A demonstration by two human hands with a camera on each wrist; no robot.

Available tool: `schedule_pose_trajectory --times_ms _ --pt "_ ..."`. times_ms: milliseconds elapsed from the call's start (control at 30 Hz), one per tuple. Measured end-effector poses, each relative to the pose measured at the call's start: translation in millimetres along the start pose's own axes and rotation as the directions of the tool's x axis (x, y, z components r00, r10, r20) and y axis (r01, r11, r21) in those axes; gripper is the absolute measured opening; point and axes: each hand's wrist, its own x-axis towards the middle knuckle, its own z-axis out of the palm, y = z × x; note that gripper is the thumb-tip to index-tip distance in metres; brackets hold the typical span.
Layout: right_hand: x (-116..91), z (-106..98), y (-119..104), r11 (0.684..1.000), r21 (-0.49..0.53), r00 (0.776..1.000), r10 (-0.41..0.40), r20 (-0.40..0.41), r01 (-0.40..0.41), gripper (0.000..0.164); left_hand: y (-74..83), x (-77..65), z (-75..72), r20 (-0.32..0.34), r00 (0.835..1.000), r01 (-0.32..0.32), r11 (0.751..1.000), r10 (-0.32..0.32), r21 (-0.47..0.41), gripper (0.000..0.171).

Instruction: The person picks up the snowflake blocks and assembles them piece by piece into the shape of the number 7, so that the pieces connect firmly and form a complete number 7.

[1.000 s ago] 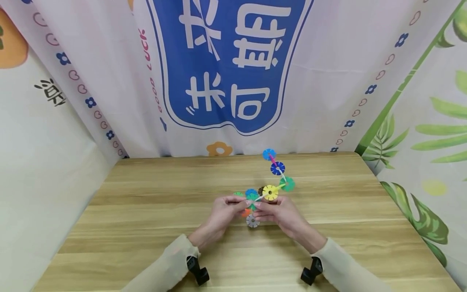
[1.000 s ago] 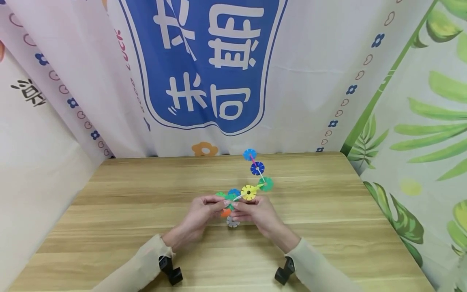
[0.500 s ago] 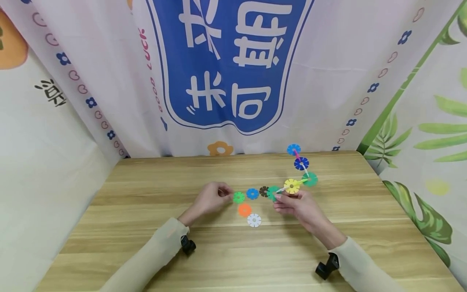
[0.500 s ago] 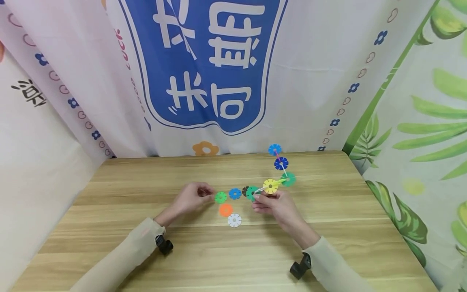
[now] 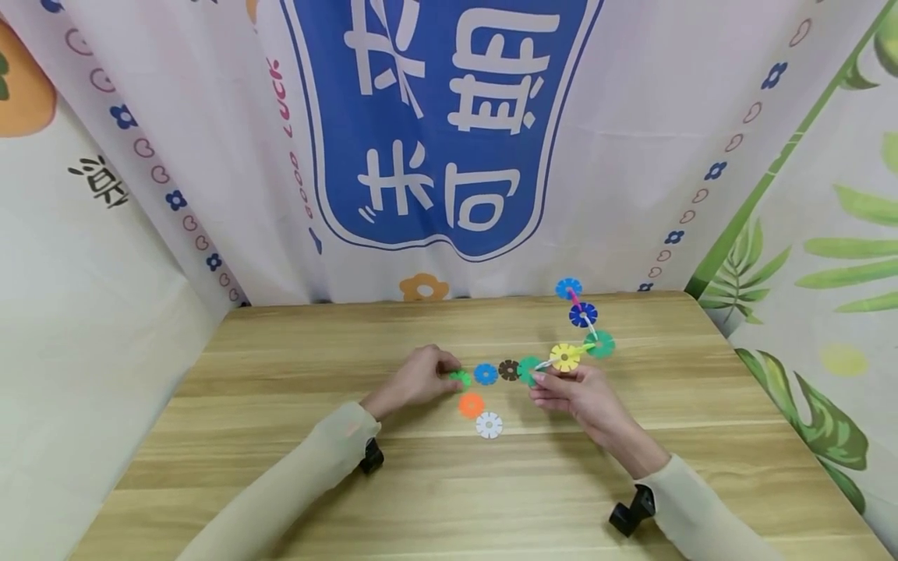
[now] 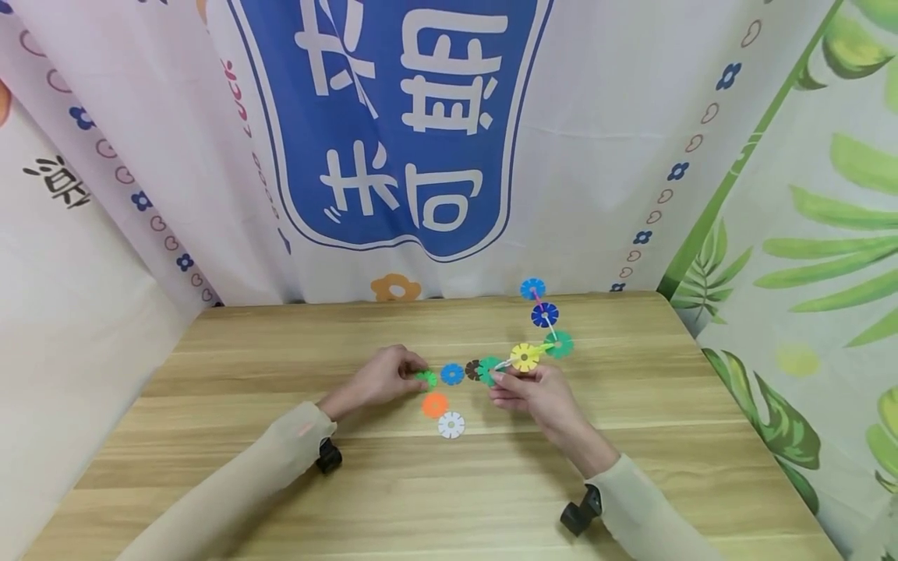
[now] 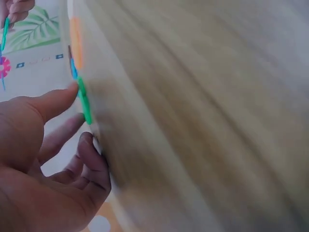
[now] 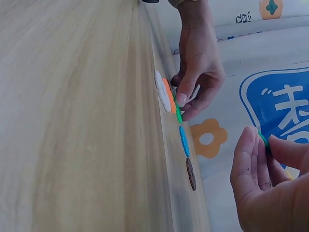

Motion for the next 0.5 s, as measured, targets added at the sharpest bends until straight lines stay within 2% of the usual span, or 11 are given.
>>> schedule_pose_trajectory --times_ms 133,433,500 --pt "-1.0 0.4 0.1 1.0 -0.002 1.0 -0.004 0.009 0.004 0.021 -0.1 -0.9 -0.9 0.014 1.0 0.026 0.999 -0.026 -0.028 0.026" --pt "-1.8 0.4 0.8 1.0 0.007 1.0 -0.004 0.014 0.004 0.019 1.5 -5.4 -0.8 0.023 0.998 0.052 0.996 -0.05 -0.069 0.032" --pt "-1.8 0.2 0.7 1.0 0.009 1.0 -0.003 0.014 0.002 0.018 2.7 -6.8 -1.2 0.041 0.997 0.074 0.994 -0.07 -0.084 0.032"
